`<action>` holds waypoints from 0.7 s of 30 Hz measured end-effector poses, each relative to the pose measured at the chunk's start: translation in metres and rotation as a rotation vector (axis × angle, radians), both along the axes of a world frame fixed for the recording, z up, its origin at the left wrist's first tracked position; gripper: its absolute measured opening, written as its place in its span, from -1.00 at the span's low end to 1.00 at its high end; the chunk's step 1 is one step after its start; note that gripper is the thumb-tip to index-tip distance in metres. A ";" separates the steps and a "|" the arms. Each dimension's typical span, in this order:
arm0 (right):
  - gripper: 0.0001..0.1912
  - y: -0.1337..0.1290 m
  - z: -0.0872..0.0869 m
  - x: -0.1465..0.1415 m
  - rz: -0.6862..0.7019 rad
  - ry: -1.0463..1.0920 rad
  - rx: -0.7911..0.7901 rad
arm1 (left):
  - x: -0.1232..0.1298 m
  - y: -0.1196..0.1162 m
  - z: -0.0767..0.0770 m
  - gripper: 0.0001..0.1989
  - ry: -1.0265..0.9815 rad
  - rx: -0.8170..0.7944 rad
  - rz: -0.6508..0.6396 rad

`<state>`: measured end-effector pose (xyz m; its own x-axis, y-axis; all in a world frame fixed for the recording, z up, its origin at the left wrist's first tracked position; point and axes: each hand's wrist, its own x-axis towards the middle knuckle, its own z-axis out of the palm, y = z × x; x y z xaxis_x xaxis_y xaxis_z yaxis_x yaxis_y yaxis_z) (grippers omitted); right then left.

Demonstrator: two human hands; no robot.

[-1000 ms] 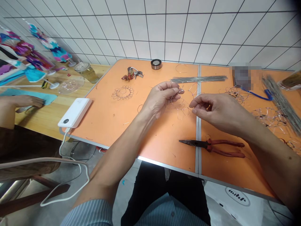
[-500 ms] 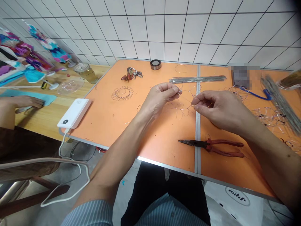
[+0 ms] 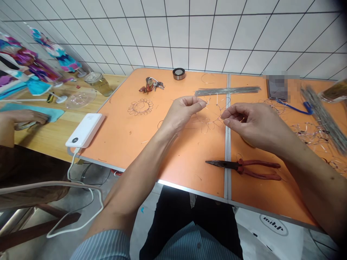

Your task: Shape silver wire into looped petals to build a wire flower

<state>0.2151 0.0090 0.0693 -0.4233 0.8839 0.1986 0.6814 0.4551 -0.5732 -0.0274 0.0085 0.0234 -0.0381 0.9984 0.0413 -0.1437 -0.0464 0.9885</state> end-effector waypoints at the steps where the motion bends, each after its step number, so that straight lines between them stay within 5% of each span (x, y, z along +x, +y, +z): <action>1: -0.88 0.000 0.000 0.001 -0.003 0.006 0.006 | 0.000 0.000 0.000 -0.79 0.006 -0.001 -0.001; 10: -0.86 0.002 0.000 0.001 -0.047 -0.022 0.032 | 0.003 -0.003 0.007 -0.74 -0.023 -0.046 -0.042; 21: -0.74 0.010 -0.019 0.008 -0.039 -0.211 0.516 | 0.004 -0.002 0.005 -0.71 -0.008 -0.113 -0.076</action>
